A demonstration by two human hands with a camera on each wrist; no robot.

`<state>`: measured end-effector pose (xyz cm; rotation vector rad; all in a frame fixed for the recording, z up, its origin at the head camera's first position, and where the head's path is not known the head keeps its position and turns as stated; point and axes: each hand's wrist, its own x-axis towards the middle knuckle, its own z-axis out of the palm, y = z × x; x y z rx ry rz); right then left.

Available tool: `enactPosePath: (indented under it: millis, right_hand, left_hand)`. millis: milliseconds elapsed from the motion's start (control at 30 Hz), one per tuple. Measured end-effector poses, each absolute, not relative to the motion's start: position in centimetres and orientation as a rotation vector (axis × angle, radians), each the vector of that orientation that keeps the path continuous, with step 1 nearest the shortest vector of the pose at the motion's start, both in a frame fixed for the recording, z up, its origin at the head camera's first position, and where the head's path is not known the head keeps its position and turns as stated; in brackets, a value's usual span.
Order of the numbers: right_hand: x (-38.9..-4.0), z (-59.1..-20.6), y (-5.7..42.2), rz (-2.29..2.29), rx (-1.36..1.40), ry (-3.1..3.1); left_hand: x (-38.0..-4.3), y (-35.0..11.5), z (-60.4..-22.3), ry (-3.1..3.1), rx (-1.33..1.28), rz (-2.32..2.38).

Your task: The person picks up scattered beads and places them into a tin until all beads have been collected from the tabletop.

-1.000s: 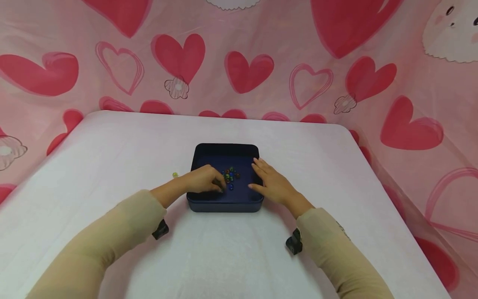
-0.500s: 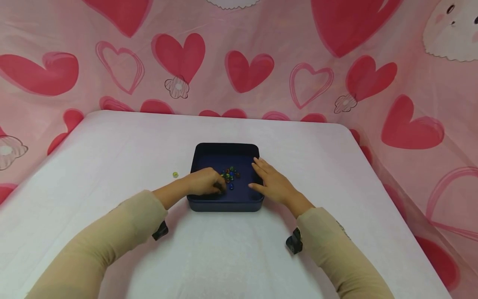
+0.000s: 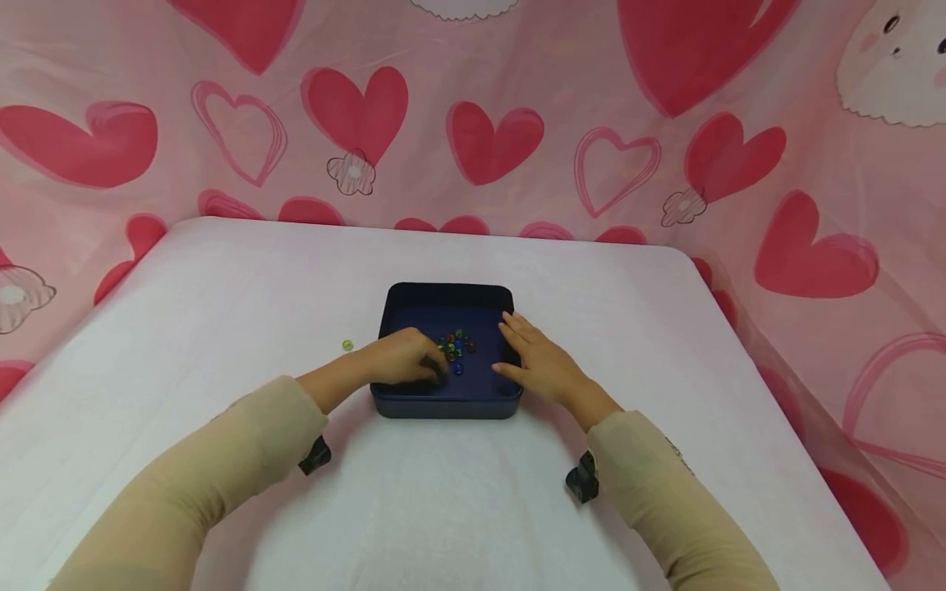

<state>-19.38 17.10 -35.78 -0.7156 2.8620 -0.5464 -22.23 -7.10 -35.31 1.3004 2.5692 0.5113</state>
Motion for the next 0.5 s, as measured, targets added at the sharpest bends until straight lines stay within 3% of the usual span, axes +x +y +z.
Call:
enactPosePath:
  millis: [500]
  right_hand:
    - [-19.4,-35.8,17.1,-0.538,-0.713,2.863]
  left_hand:
    - [-23.5,-11.4,-33.2,2.651,1.083,0.947]
